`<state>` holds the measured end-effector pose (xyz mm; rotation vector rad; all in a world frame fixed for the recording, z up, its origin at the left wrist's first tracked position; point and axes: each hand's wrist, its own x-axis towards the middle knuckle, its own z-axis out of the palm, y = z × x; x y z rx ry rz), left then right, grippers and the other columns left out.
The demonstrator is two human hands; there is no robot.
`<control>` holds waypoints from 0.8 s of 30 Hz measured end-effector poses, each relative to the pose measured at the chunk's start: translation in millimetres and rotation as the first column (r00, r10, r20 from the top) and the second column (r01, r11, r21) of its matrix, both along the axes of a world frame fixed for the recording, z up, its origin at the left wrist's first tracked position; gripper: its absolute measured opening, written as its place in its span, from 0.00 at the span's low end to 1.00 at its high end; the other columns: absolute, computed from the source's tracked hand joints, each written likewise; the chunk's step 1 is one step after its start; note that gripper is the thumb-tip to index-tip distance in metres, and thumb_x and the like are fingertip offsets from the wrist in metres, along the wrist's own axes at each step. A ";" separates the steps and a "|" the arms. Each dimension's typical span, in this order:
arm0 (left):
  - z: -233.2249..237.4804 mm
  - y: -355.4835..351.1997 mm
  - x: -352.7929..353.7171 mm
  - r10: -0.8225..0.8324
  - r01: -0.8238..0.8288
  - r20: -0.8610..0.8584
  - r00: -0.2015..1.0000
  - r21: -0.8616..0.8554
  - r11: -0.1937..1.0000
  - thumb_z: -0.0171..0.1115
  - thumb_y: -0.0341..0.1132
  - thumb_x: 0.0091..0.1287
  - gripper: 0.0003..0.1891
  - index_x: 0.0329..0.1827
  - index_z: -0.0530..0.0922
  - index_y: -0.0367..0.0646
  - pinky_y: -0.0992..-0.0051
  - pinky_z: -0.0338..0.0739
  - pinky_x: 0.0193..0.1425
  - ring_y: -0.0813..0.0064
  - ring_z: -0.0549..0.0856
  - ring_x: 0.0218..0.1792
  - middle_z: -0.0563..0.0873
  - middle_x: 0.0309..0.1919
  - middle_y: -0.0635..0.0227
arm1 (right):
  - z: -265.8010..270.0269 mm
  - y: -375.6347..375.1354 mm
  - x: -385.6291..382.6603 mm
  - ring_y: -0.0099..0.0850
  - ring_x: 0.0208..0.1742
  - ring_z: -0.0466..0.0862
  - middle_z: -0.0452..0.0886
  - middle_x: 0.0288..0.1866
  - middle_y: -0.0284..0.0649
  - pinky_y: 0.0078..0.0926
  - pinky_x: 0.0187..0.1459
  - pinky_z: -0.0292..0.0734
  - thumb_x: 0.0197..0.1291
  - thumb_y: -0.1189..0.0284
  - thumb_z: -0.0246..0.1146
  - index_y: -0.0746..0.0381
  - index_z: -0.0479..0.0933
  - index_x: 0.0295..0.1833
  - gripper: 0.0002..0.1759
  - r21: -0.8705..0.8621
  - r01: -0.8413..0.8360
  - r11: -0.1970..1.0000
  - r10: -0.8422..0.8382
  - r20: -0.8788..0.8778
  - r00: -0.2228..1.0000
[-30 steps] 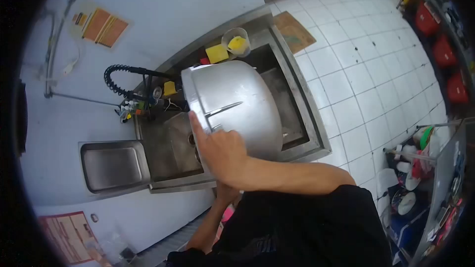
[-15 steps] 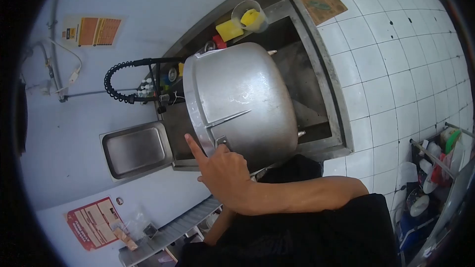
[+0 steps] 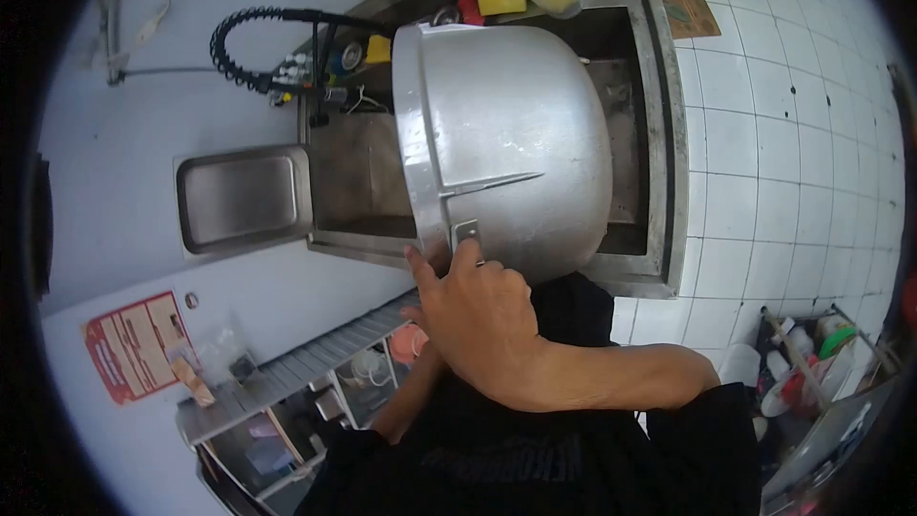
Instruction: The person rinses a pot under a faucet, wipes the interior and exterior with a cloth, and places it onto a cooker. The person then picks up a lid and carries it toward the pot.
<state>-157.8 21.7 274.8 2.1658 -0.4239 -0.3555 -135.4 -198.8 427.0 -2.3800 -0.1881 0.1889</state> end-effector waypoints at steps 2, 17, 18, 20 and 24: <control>-1.7 -0.7 -2.7 0.004 -0.004 -0.007 1.000 -0.004 1.000 0.72 0.31 0.58 0.08 0.38 0.84 0.38 0.69 0.81 0.37 0.61 0.89 0.32 0.88 0.29 0.58 | 9.6 -3.1 -0.7 0.39 0.24 0.82 0.75 0.32 0.46 0.34 0.23 0.78 0.59 0.51 0.69 0.52 0.67 0.75 0.41 -0.013 -0.041 0.999 0.041 -0.027 0.999; 31.5 -16.5 -4.5 0.030 -0.031 -0.020 0.999 -0.067 0.997 0.70 0.27 0.56 0.10 0.41 0.84 0.37 0.67 0.81 0.36 0.60 0.89 0.33 0.88 0.31 0.57 | 7.0 -0.4 -22.6 0.47 0.24 0.85 0.82 0.39 0.57 0.41 0.25 0.78 0.61 0.59 0.71 0.77 0.47 0.76 0.53 0.099 0.120 0.988 -0.121 0.006 0.993; 33.0 -17.2 -3.5 0.004 0.001 0.077 0.997 -0.069 0.998 0.70 0.27 0.56 0.11 0.42 0.83 0.36 0.67 0.81 0.36 0.59 0.89 0.32 0.88 0.31 0.57 | 5.3 0.6 -24.8 0.46 0.24 0.85 0.82 0.38 0.57 0.41 0.24 0.78 0.61 0.59 0.71 0.77 0.50 0.74 0.50 0.102 0.118 0.988 -0.122 0.040 0.992; 26.7 -12.7 -5.3 -0.006 0.012 0.107 0.994 -0.054 0.998 0.71 0.27 0.56 0.12 0.43 0.83 0.35 0.67 0.81 0.36 0.59 0.89 0.32 0.88 0.32 0.56 | 3.0 0.7 -28.0 0.46 0.24 0.84 0.81 0.38 0.56 0.41 0.24 0.77 0.61 0.59 0.71 0.77 0.53 0.71 0.48 0.098 0.114 0.989 -0.122 0.077 0.990; 23.7 -10.2 -8.4 -0.034 0.035 0.169 0.985 0.002 0.999 0.71 0.27 0.55 0.16 0.47 0.83 0.32 0.67 0.81 0.35 0.57 0.89 0.31 0.88 0.33 0.54 | 3.9 -1.7 -31.7 0.44 0.26 0.84 0.78 0.35 0.53 0.36 0.22 0.77 0.61 0.60 0.71 0.76 0.65 0.59 0.35 0.103 0.077 0.992 -0.080 0.018 0.997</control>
